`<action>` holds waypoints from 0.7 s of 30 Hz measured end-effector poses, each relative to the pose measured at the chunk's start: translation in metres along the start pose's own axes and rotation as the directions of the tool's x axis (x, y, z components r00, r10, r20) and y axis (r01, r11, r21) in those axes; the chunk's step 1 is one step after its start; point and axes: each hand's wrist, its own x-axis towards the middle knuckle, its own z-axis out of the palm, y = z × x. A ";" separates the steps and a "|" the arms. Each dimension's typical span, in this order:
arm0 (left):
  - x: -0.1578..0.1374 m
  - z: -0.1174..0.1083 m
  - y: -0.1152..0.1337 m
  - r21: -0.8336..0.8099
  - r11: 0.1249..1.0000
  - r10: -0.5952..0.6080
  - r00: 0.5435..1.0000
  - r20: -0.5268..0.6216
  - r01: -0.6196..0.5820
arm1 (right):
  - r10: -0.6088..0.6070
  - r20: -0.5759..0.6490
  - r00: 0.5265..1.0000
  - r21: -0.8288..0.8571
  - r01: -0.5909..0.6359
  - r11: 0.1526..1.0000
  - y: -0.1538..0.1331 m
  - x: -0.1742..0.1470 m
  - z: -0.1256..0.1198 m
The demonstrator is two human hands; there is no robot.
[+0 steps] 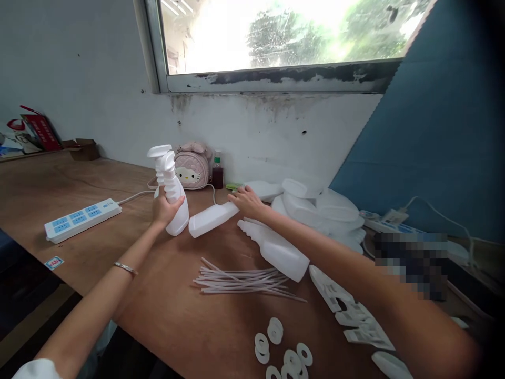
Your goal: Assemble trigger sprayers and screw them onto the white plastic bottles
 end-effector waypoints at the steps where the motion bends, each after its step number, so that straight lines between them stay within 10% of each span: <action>1: -0.008 0.002 -0.005 0.053 0.999 -0.009 1.000 0.029 0.007 | 0.004 -0.031 1.000 -0.007 -0.004 1.000 0.003 -0.002 -0.008; 13: -0.029 0.024 -0.026 0.364 0.884 0.303 0.952 0.030 -0.293 | 0.181 -0.189 0.965 -0.138 -0.209 0.968 0.041 -0.108 -0.064; 21: -0.015 0.027 -0.029 0.330 0.882 0.317 0.942 0.111 -0.336 | 0.335 -0.089 0.938 0.036 -0.333 0.942 0.008 -0.209 -0.089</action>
